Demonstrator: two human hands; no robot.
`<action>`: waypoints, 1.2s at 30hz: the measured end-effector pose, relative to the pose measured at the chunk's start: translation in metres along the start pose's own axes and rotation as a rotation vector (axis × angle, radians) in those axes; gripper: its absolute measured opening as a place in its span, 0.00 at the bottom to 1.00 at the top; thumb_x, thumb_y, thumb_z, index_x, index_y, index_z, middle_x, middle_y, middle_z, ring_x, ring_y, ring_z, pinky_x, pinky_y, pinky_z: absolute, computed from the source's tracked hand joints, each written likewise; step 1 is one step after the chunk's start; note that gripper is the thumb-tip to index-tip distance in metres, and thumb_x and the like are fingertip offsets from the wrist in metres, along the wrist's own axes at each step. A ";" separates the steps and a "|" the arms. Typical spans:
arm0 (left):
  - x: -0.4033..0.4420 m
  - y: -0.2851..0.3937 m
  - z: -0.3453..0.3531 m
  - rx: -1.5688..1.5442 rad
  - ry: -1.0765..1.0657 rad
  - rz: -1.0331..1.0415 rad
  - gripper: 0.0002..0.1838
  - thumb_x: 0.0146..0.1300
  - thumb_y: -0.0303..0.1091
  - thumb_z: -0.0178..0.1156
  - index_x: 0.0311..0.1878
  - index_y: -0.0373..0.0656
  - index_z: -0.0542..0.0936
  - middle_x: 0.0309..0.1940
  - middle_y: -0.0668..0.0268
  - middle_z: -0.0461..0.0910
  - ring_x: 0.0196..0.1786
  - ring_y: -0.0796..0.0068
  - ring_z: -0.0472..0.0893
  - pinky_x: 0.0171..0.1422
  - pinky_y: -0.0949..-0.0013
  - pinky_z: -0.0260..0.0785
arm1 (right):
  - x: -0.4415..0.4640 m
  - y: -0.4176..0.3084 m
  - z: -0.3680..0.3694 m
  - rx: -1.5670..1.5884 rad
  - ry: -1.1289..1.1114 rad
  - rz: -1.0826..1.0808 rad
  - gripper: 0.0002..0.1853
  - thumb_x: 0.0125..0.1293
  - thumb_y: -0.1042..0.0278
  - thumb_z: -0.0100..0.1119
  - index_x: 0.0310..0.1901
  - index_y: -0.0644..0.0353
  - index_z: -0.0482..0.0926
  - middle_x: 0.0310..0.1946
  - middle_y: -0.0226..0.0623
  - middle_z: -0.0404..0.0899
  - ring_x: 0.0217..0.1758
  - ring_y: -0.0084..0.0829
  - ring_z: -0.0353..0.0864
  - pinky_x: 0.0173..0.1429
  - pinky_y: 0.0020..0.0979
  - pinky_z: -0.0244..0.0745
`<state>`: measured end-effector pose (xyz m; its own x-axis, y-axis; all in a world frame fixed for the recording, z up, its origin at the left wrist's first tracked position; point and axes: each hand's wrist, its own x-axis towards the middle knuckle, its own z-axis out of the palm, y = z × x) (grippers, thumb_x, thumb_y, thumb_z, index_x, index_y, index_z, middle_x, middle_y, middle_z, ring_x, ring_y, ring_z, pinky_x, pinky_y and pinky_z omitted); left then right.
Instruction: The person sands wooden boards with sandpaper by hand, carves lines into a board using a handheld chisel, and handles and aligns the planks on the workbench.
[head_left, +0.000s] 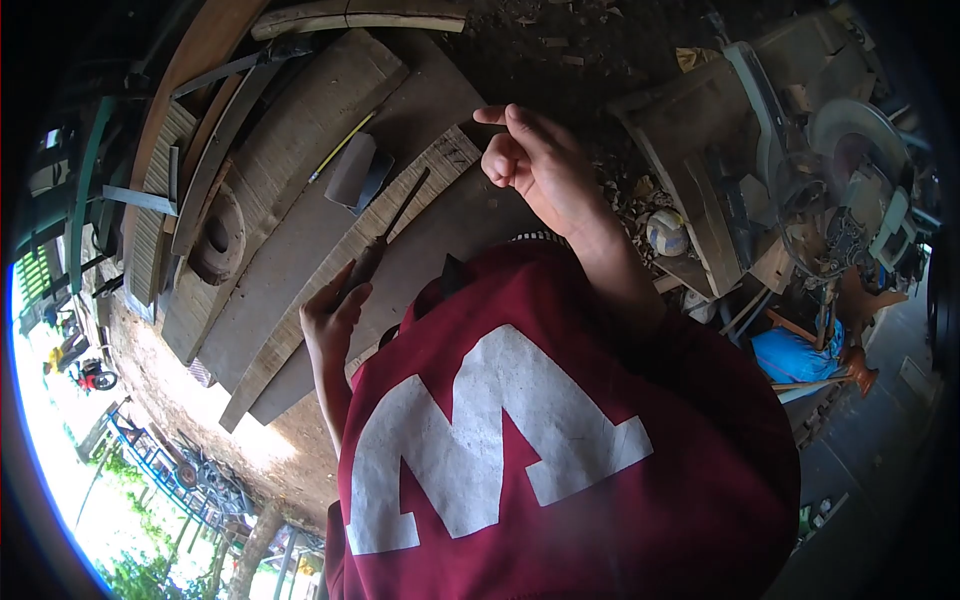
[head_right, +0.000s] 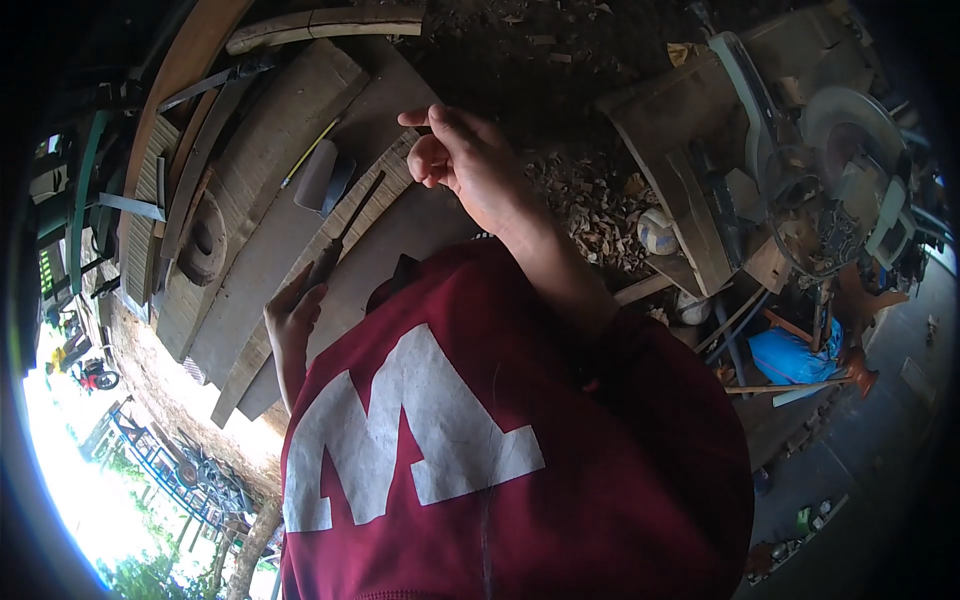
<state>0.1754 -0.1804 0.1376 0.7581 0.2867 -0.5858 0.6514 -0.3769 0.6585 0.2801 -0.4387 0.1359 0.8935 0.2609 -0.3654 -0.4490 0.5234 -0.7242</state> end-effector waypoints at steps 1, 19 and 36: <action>0.000 0.001 0.000 0.015 -0.003 0.002 0.23 0.45 0.36 0.65 0.48 0.41 0.78 0.17 0.72 0.72 0.19 0.87 0.67 0.24 0.80 0.58 | 0.000 -0.001 0.001 0.011 -0.003 -0.008 0.17 0.69 0.60 0.38 0.46 0.66 0.72 0.14 0.26 0.64 0.21 0.20 0.62 0.28 0.22 0.59; -0.003 0.008 0.003 0.025 0.001 -0.013 0.23 0.45 0.34 0.65 0.48 0.41 0.78 0.19 0.71 0.74 0.19 0.86 0.67 0.25 0.80 0.60 | -0.012 -0.013 0.012 0.279 -0.260 -0.107 0.14 0.69 0.65 0.31 0.45 0.57 0.69 0.07 0.20 0.46 0.11 0.17 0.43 0.20 0.21 0.45; -0.003 0.010 0.010 0.042 -0.008 -0.004 0.23 0.46 0.34 0.65 0.48 0.40 0.77 0.19 0.71 0.74 0.20 0.86 0.68 0.25 0.79 0.61 | -0.022 -0.025 0.022 0.576 -0.528 -0.019 0.16 0.70 0.66 0.28 0.49 0.53 0.70 0.06 0.20 0.49 0.10 0.16 0.44 0.19 0.20 0.46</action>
<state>0.1796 -0.1940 0.1412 0.7551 0.2812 -0.5922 0.6523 -0.4122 0.6361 0.2721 -0.4395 0.1748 0.8487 0.5235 0.0757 -0.4906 0.8326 -0.2570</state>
